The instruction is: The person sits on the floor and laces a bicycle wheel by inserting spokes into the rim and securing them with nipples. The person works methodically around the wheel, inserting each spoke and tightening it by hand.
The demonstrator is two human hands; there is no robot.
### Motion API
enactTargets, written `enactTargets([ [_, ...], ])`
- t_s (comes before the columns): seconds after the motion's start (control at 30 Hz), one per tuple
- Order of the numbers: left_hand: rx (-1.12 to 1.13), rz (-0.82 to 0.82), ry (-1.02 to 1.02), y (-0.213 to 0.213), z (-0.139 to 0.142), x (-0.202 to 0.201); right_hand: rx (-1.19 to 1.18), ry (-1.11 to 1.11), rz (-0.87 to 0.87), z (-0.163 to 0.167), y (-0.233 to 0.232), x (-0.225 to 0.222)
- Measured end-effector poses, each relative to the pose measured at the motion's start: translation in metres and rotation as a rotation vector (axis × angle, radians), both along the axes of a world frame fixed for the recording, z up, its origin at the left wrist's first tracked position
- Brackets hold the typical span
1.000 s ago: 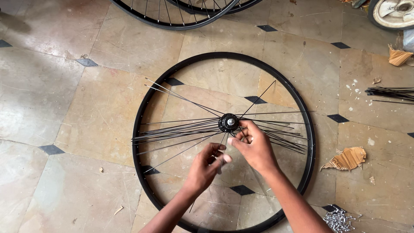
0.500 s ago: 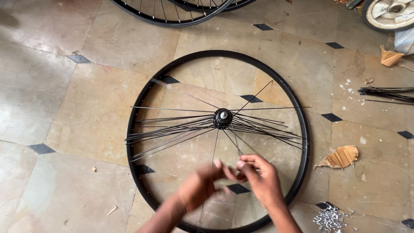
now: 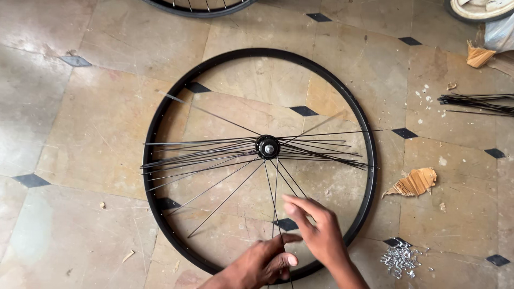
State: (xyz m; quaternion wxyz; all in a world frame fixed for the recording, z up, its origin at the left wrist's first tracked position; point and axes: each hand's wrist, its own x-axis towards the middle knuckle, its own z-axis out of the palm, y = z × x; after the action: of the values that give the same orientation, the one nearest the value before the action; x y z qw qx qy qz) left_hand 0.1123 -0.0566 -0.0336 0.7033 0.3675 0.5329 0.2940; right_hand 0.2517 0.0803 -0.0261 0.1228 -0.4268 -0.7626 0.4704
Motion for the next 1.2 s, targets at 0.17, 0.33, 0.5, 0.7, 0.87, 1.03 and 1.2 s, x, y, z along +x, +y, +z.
enactTargets([
  [0.17,0.197,-0.013,-0.084,-0.002,-0.002,-0.011,0.284,-0.416,0.239,-0.038,-0.049,0.083],
  [0.33,0.11,0.041,-0.08,-0.003,-0.002,-0.007,0.794,-0.168,0.456,-0.07,-0.084,0.122],
  [0.5,-0.042,0.186,0.138,-0.007,-0.002,0.025,0.695,-0.192,0.382,-0.051,-0.107,0.127],
  [0.7,-0.068,0.143,0.102,-0.016,-0.017,0.048,0.623,-0.231,0.228,-0.034,-0.128,0.138],
  [0.87,-0.094,0.127,0.153,-0.018,-0.033,0.054,0.74,-0.191,0.225,-0.029,-0.121,0.137],
  [1.03,0.037,0.036,-0.029,-0.017,-0.04,0.049,0.669,-0.203,0.313,0.0,-0.117,0.136],
  [1.2,0.062,-0.123,0.032,-0.006,-0.031,0.035,0.778,-0.378,0.356,0.09,-0.112,0.194],
])
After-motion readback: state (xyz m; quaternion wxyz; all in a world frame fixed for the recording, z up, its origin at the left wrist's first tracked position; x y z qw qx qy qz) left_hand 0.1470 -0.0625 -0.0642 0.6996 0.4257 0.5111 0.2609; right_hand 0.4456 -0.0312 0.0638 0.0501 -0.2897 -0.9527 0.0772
